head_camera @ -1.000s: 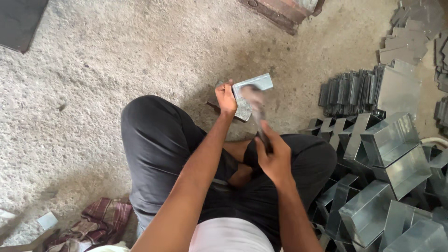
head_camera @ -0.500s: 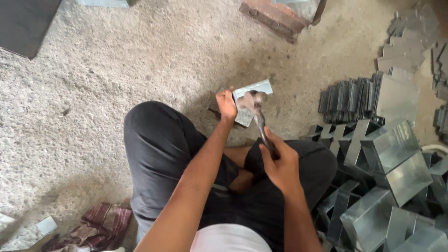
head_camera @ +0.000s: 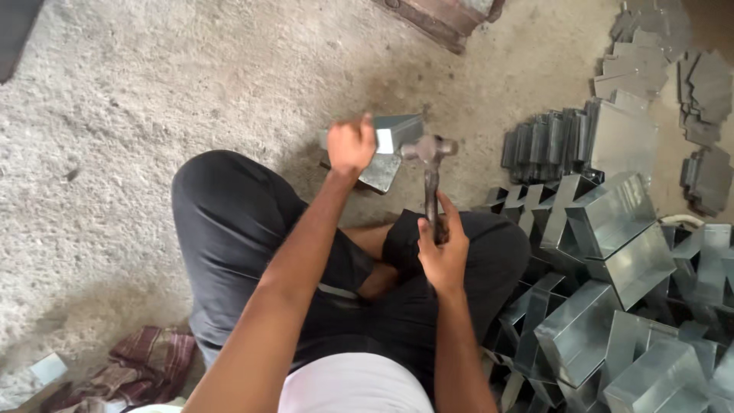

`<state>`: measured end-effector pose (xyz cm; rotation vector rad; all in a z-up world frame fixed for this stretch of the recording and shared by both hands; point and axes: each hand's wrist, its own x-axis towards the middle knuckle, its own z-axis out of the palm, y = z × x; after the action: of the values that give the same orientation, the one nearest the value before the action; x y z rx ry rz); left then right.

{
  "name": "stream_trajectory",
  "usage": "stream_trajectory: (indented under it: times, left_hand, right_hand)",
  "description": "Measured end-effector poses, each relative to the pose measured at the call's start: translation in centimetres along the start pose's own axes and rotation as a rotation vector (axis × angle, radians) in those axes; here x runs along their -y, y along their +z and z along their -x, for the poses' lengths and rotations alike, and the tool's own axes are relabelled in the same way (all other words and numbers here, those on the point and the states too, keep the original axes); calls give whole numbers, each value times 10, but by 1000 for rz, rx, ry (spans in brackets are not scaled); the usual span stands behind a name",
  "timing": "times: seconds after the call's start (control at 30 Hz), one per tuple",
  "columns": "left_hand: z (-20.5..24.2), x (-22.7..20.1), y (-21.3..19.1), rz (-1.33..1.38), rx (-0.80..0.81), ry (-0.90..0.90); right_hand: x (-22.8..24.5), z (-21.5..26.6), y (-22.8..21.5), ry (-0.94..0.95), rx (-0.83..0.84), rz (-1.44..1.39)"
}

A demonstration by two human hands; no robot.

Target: The person sits on the floor and repeatedly hammers a small metal box placed on a metal block. They adjust the box's position and orientation between strikes. The person then picks up a finished box and places it on a nearby stack of similar metal boxes.

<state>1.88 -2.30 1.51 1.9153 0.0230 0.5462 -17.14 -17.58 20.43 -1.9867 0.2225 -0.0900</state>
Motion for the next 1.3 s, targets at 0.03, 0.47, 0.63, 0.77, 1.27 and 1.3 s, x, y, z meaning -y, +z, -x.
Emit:
stream_trajectory:
  times: [0.03, 0.47, 0.63, 0.77, 1.27, 1.3]
  left_hand:
    - [-8, -13, -14, -324, 20, 227]
    - [-37, -60, -40, -786, 599, -142]
    - [-38, -66, -41, -775, 483, -86]
    - [-42, -58, -44, -713, 430, -158]
    - [34, 66, 43, 624, -208, -352]
    - [40, 63, 44, 655, -196, -332]
  right_hand:
    - [0, 4, 2, 53, -17, -97]
    - [-3, -7, -10, -456, -203, 105]
    - [-35, -16, 16, -421, -26, 299]
    - [-42, -5, 23, -96, 36, 75]
    - [66, 24, -5, -521, 50, -153]
    - [64, 22, -5, -530, 43, -90]
